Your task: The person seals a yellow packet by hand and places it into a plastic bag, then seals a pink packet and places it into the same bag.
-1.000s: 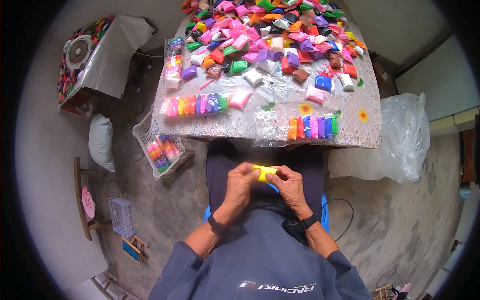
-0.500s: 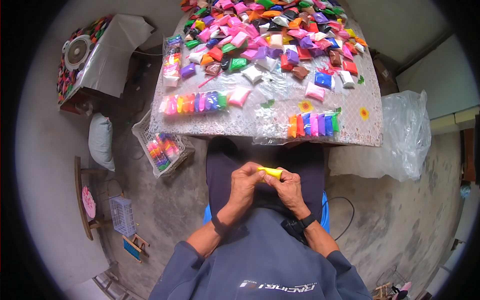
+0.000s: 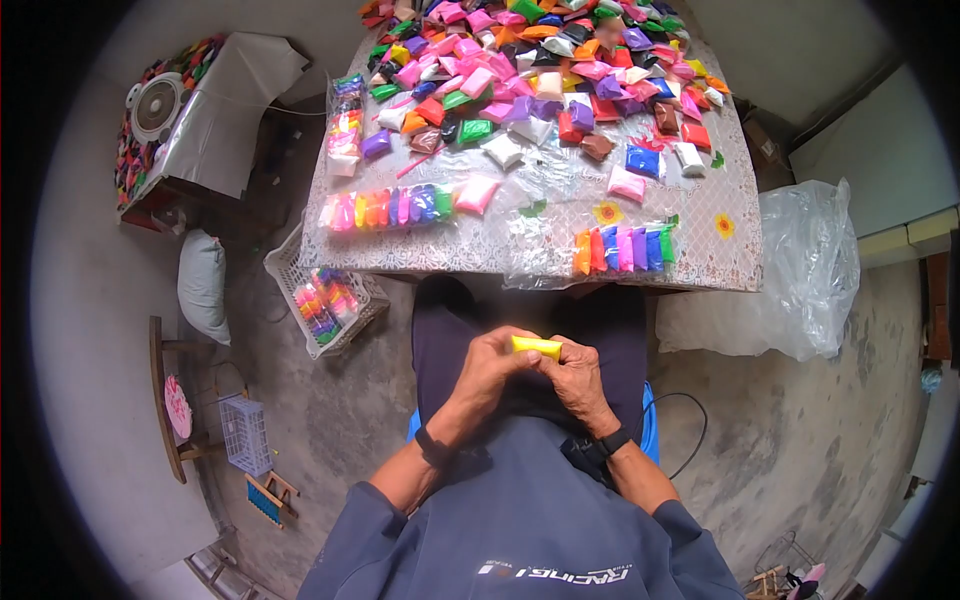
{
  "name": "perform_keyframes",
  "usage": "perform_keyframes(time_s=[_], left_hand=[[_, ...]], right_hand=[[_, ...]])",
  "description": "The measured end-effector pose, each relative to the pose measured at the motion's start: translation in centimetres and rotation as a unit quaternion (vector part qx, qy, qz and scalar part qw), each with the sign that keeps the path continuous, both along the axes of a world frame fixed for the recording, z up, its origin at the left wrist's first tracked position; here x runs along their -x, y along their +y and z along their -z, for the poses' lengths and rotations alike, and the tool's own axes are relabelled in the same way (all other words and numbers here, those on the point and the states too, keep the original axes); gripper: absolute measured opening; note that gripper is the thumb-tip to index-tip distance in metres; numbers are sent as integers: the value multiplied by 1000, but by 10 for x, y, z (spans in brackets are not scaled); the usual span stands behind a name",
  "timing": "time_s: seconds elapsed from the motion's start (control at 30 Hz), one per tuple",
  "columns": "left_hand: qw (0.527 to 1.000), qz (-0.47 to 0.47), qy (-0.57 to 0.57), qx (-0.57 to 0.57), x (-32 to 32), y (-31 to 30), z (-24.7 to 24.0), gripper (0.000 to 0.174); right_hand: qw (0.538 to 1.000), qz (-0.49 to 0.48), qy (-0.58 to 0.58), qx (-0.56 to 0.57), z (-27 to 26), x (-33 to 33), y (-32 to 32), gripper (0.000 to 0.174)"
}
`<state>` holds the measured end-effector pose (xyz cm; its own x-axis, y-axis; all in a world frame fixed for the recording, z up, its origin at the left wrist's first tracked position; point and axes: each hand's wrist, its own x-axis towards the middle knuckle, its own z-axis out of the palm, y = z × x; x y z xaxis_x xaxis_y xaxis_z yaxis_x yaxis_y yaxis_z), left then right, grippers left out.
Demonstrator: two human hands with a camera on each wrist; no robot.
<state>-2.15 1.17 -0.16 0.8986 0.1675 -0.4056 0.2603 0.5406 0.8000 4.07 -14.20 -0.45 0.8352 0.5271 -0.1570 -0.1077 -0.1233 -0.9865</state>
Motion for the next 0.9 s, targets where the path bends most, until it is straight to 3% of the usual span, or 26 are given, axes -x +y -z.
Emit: perform_keyframes(time_s=[0.4,0.7,0.9], left_hand=[[996,-50,27,-66,-4,-8,0,12],[994,-57,24,-94,-2,-9,13,14],[1000,0,-3,-17,1,-1,17,20]], right_hand=[[999,21,40,-16,15,2,2,14],[997,10,81,-13,22,0,1,14],[993,6,107,-44,23,0,-2,16]])
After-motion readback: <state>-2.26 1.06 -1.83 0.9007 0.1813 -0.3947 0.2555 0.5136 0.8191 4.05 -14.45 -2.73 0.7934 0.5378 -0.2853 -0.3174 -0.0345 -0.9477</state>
